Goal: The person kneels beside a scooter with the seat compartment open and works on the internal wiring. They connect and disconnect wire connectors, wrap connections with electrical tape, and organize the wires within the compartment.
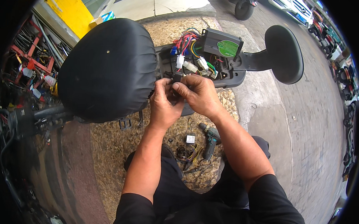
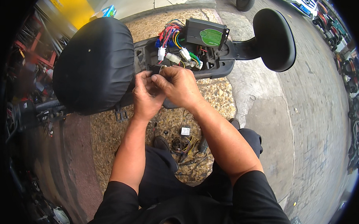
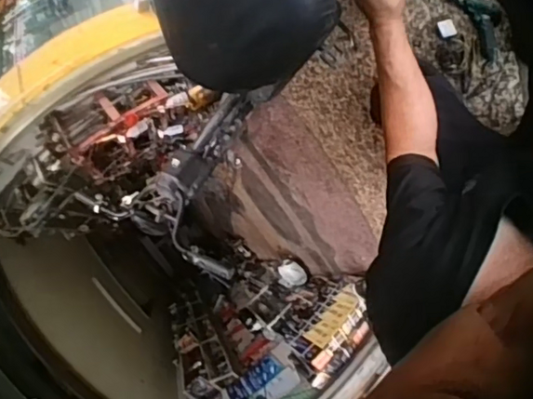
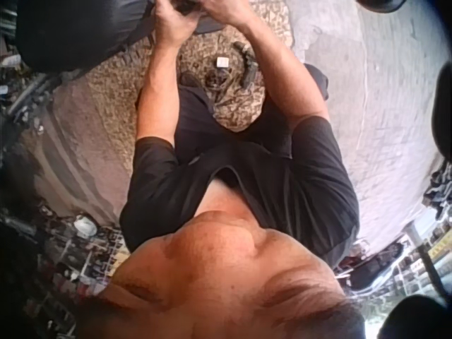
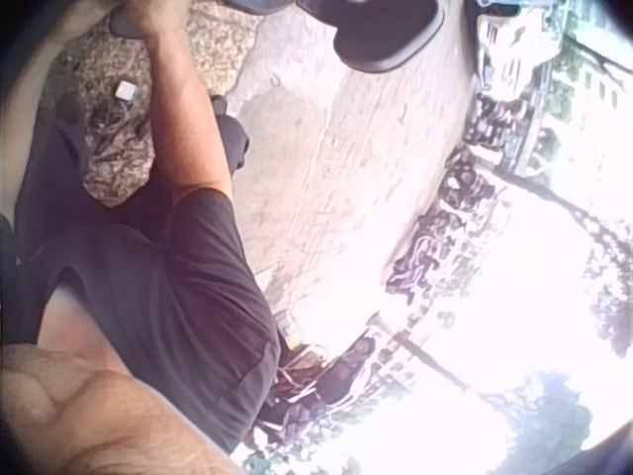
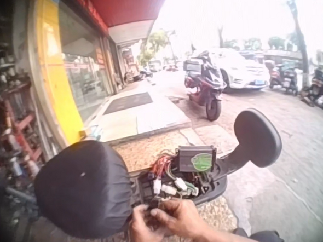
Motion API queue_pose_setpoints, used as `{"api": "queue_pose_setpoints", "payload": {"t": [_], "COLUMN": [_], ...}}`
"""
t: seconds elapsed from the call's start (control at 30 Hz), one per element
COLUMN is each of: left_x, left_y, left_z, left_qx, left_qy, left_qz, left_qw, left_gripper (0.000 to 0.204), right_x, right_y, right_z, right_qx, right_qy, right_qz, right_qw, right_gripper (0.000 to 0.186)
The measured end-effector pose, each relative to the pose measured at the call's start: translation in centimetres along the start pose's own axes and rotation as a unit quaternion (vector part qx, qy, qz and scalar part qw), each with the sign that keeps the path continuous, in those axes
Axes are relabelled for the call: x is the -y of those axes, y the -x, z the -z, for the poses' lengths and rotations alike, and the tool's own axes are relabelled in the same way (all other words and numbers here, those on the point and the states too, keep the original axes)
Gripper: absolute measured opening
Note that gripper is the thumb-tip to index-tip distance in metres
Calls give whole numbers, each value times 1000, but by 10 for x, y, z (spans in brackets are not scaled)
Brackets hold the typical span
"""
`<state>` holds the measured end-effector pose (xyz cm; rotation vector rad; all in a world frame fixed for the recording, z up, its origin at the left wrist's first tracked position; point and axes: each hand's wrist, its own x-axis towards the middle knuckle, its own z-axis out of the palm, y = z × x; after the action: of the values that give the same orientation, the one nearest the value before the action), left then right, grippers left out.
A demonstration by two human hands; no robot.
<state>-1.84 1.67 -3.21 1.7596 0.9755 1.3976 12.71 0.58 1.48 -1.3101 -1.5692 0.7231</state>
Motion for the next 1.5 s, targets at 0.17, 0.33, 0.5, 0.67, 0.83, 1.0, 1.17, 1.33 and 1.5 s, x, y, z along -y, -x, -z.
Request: {"api": "queue_pose_setpoints", "payload": {"t": [0.17, 0.33, 0.5, 0.67, 0.83, 1.0, 1.17, 1.33, 1.5], "left_x": [4, 5, 9, 11, 8, 1, -8, -13, -16], "left_y": [2, 4, 3, 0, 1, -4, -13, -16, -19], "left_z": [-1, -3, -2, 1, 2, 0, -1, 1, 0], "left_qx": [-31, -64, -67, -82, -94, -113, -116, -103, -98], "left_qy": [-95, -123, -168, -169, -161, -154, -121, -120, -131], "left_qz": [-55, -81, -126, -162, -122, -83, -42, -18, -61], "left_qw": [994, 987, 975, 969, 975, 978, 985, 987, 985], "left_gripper": [55, 51, 46, 42, 41, 36, 31, 32, 33], "right_x": [3, 6, 7, -1, -15, -21, -24, -30, -24], "right_y": [-2, -5, -7, -2, 5, 12, 19, 17, 14], "right_z": [2, -2, 5, 2, -6, -16, -29, -30, -24], "right_qx": [16, -17, 27, -21, 11, -14, -55, -78, -107], "right_qy": [39, 45, 39, -4, -46, -111, -106, -46, -35], "right_qz": [-20, -16, -70, -36, -132, -98, -52, 0, 4], "right_qw": [999, 999, 996, 999, 990, 989, 991, 996, 994], "right_gripper": [25, 32, 34, 35, 28, 23, 30, 32, 20]}}
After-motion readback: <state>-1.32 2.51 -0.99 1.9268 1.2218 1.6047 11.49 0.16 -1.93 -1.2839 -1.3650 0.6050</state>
